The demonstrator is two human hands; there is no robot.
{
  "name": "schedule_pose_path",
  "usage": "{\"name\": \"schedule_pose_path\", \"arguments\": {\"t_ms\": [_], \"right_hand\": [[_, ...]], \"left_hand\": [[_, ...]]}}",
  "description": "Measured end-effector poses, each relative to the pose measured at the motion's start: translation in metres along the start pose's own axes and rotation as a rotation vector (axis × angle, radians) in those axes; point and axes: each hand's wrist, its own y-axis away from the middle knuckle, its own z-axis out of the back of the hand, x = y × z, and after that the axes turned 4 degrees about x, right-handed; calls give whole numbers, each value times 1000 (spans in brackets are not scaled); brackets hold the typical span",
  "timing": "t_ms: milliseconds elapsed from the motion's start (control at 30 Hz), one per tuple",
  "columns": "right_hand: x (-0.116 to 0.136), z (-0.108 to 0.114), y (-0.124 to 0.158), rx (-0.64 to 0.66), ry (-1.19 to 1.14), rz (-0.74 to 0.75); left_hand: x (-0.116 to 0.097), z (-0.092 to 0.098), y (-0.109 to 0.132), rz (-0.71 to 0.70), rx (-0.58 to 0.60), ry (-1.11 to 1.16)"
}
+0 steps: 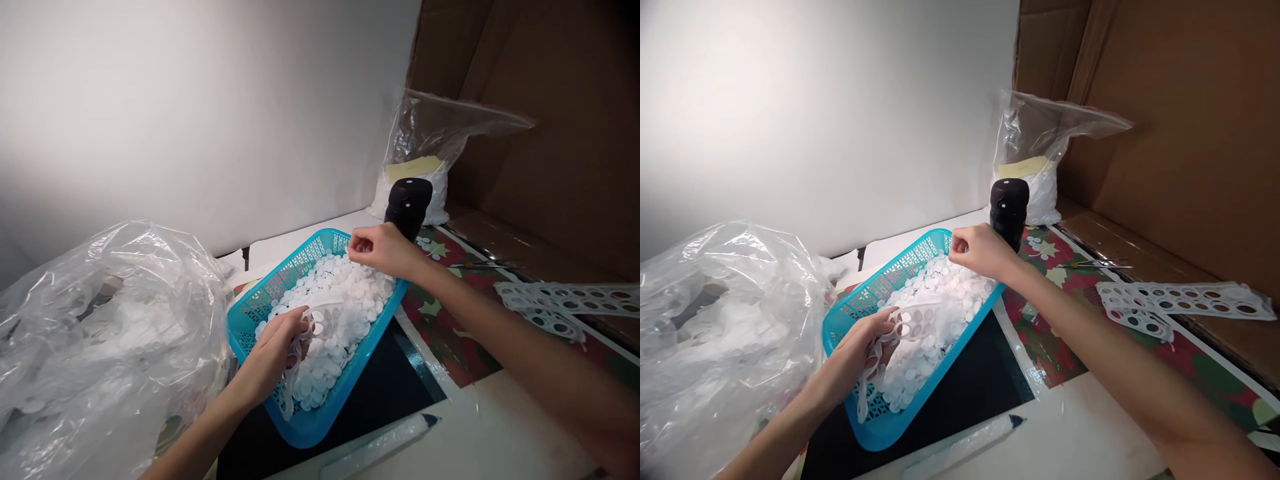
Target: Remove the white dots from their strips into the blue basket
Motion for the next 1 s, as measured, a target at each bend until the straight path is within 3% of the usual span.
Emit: {"name": "schedule_pose_path", "arguments": {"t_ms": [133,300,567,833,1000], "right_hand": [[8,8,1,-19,-34,32],[29,12,9,79,-90,56],[53,12,24,438,-177,274],[60,3,27,378,-213,332],[65,4,30,352,-179,360]], "left_hand": [[-6,0,3,32,20,-17],[-9,-3,2,-104,56,-132],[-6,-3,3,-122,98,-164],[-9,-4,5,-73,62,-143],[-6,-4,4,-123,5,-149]]}}
